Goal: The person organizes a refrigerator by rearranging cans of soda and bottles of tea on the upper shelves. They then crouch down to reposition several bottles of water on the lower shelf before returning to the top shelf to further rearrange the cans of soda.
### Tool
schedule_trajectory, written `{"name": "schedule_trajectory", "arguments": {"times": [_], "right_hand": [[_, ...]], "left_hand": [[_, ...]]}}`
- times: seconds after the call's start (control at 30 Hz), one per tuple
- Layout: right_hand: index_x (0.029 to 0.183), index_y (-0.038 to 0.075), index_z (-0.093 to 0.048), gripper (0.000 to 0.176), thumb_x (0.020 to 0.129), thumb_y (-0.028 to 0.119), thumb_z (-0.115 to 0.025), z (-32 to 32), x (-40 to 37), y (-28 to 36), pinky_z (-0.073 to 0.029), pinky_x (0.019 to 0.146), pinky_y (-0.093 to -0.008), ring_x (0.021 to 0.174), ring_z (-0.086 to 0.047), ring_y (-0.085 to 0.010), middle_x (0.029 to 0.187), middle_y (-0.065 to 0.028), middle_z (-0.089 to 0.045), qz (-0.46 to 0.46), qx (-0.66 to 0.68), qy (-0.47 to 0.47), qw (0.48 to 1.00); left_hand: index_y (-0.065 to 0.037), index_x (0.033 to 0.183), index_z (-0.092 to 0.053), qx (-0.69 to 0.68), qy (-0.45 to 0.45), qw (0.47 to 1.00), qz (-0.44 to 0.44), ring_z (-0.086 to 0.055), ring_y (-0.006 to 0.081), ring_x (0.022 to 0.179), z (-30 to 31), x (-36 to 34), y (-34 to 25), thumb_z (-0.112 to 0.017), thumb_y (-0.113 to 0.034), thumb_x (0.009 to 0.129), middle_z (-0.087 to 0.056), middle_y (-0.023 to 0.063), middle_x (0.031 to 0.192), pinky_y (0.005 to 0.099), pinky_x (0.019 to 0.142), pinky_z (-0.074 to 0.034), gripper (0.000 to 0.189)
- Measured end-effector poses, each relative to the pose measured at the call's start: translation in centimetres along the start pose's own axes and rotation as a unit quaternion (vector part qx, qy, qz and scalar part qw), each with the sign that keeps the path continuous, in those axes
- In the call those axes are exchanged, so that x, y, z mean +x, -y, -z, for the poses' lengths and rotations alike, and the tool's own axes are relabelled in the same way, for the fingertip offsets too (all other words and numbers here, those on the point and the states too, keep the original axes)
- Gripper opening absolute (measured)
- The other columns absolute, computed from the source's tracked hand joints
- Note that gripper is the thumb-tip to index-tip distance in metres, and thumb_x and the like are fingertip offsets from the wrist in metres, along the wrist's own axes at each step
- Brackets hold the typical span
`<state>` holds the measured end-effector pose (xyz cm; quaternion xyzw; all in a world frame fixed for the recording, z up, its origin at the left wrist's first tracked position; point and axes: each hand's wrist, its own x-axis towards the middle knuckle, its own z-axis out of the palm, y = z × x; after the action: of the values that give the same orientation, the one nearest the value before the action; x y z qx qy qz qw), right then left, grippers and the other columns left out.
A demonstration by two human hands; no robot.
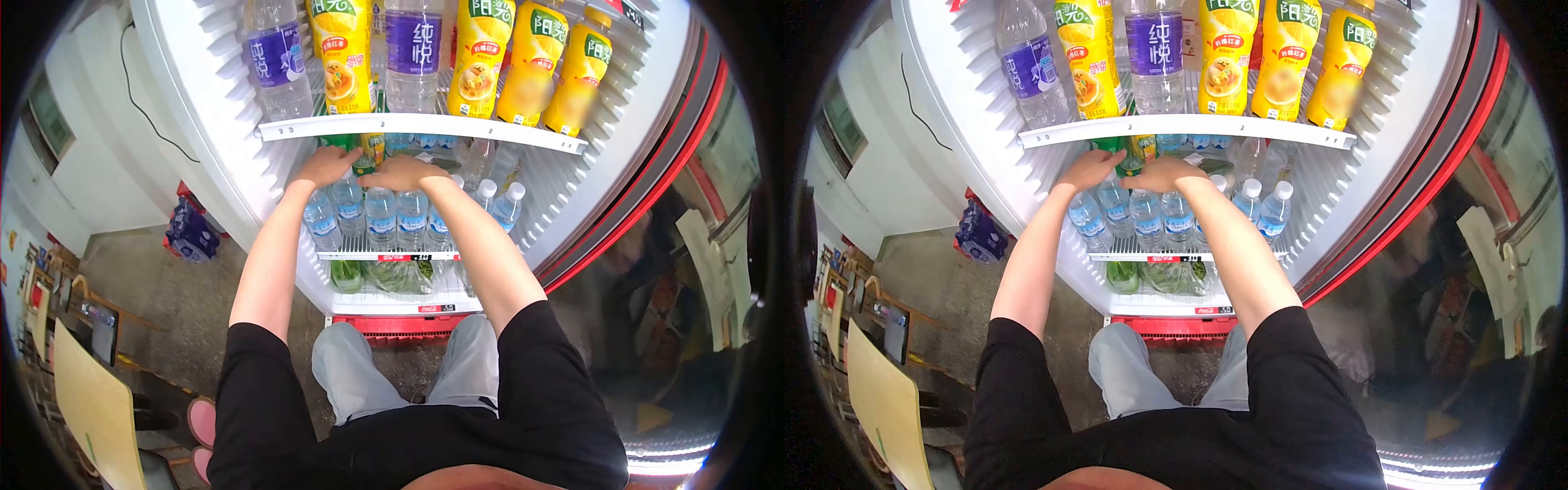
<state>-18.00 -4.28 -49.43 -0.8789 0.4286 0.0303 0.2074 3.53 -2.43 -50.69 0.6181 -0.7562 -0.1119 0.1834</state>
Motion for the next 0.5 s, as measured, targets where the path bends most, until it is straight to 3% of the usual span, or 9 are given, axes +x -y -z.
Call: {"name": "schedule_trajectory", "arguments": {"times": [0.1,0.2,0.5], "right_hand": [[0.105,-0.001,-0.076,0.088,0.086,0.079,-0.045,-0.1,-0.2,-0.2,-0.049,0.098,-0.0428,0.114,-0.065,-0.0382,0.118,-0.0254,-0.069,0.005,0.004,-0.007,1.0],[0.105,-0.001,-0.076,0.089,0.086,0.08,-0.045,-0.1,-0.2,-0.3,-0.049,0.098,-0.0429,0.113,-0.065,-0.038,0.117,-0.0254,-0.069,0.004,0.003,-0.006,1.0],[0.101,-0.002,-0.076,0.09,0.086,0.08,-0.044,0.3,-0.4,0.1,-0.049,0.098,-0.0435,0.113,-0.064,-0.0383,0.115,-0.0259,-0.069,0.006,-0.006,0.003,1.0]], "left_hand": [[0.002,0.097,-0.072,0.038,0.012,0.999,-0.019,-0.066,0.0446,0.1,0.4,-0.5,-0.7,-0.038,-0.054,0.104,-0.071,0.0272,0.101,0.0502,0.09,-0.049,0.066],[0.003,0.101,-0.071,0.045,0.008,0.998,-0.034,-0.065,0.0449,0.102,0.4,-0.6,-0.7,-0.04,-0.056,0.102,-0.07,0.0265,0.105,0.0498,0.091,-0.048,0.067],[0.002,0.093,-0.073,0.013,-0.03,0.999,0.028,-0.066,0.0452,0.099,-0.6,0.4,0.4,-0.046,-0.059,0.099,-0.071,0.0265,0.098,0.0507,0.09,-0.05,0.067]]}}
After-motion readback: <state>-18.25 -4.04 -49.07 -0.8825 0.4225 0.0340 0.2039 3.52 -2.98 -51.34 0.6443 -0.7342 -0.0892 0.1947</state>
